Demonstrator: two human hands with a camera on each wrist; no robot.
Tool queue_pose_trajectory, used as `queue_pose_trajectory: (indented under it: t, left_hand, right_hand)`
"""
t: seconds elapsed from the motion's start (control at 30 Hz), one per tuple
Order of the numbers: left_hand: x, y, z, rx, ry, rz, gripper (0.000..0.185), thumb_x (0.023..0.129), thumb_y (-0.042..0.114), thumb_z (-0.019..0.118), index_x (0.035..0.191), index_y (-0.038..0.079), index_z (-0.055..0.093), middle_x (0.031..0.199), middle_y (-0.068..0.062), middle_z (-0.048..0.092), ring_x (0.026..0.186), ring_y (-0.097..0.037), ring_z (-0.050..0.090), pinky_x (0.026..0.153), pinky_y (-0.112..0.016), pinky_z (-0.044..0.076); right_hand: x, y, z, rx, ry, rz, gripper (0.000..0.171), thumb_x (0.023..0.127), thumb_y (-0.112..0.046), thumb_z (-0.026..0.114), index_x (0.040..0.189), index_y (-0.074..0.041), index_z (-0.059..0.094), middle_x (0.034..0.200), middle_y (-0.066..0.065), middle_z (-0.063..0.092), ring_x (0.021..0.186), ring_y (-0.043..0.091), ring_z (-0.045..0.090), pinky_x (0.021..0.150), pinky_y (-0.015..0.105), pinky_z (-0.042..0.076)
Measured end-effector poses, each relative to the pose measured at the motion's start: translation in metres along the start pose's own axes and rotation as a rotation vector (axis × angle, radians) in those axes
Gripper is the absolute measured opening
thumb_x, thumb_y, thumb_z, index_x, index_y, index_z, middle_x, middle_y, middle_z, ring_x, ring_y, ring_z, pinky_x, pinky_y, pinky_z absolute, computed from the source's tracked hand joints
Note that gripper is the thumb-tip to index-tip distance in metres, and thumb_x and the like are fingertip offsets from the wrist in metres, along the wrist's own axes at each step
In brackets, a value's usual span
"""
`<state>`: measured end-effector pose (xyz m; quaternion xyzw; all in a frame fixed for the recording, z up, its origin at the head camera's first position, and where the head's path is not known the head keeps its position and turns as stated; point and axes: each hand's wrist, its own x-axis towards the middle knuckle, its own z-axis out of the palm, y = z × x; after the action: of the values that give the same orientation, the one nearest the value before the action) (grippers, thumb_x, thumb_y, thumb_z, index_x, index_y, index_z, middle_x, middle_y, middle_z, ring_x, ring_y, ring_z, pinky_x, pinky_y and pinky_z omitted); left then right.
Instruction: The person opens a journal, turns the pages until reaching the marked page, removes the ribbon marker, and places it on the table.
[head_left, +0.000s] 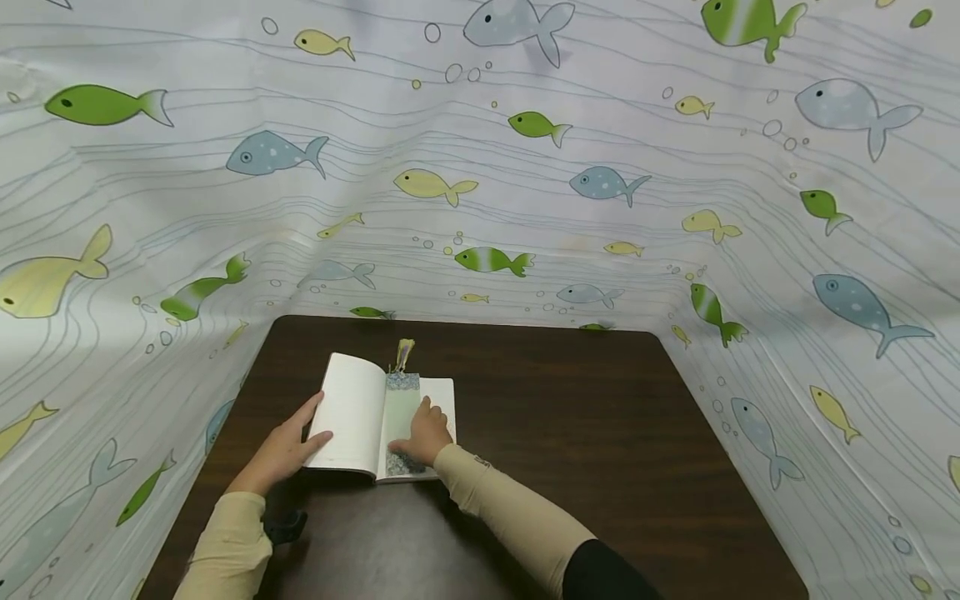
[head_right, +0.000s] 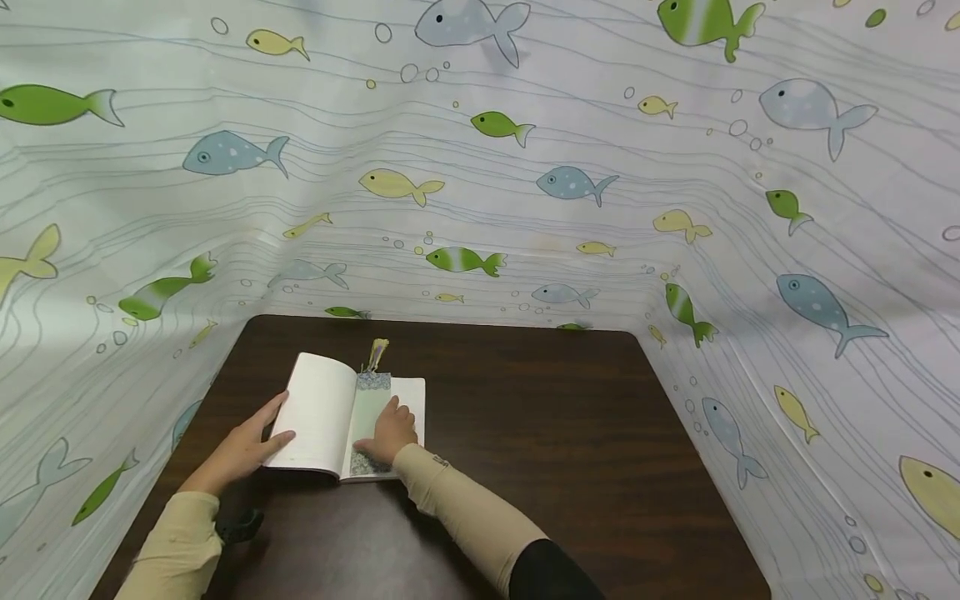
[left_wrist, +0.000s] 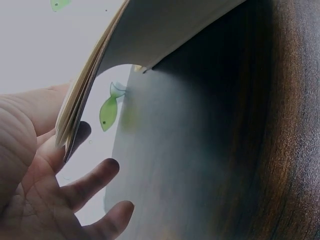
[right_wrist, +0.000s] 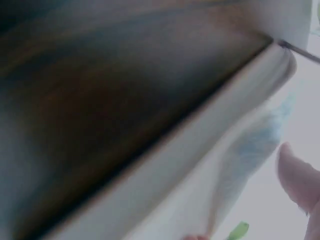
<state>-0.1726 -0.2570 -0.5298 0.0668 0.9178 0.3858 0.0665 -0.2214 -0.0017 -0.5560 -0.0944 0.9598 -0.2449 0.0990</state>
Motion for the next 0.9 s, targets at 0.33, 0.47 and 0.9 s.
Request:
queue_pose_trajectory:
  t: [0.33,0.47,0.9]
  left_hand:
    - [-0.001,0.001,-0.002,0.01,-0.003,-0.004,0.082,0.102,0.028,0.063,0.159,-0.003,0.015,0.157,-0.038,0.022,0.139,-0.061,0.03,0.107,-0.073,0.03]
    - [-0.001,0.003,-0.004,0.01,-0.009,-0.008,0.081,0.102,0.028,0.063,0.16,-0.002,0.014,0.157,-0.039,0.022,0.138,-0.061,0.03,0.105,-0.074,0.031]
    - [0.002,-0.004,-0.005,0.001,-0.017,-0.006,0.079,0.102,0.025,0.063,0.16,-0.001,0.016,0.157,-0.037,0.025,0.138,-0.06,0.033,0.104,-0.073,0.034]
  right_hand:
    - [0.008,0.004,-0.012,0.296,-0.002,-0.044,0.09,0.083,-0.001,0.082,0.158,-0.004,0.031,0.137,0.034,0.043,0.11,0.04,0.06,0.084,0.043,0.055]
    - [0.013,0.051,-0.046,0.265,0.0,-0.163,0.065,0.086,0.003,0.078,0.146,0.0,0.052,0.142,0.025,0.056,0.129,0.041,0.055,0.104,0.048,0.048]
    - [-0.009,0.307,-0.178,0.02,0.106,0.142,0.052,0.09,0.002,0.073,0.138,0.008,0.054,0.141,0.038,0.048,0.128,0.057,0.045,0.099,0.065,0.043]
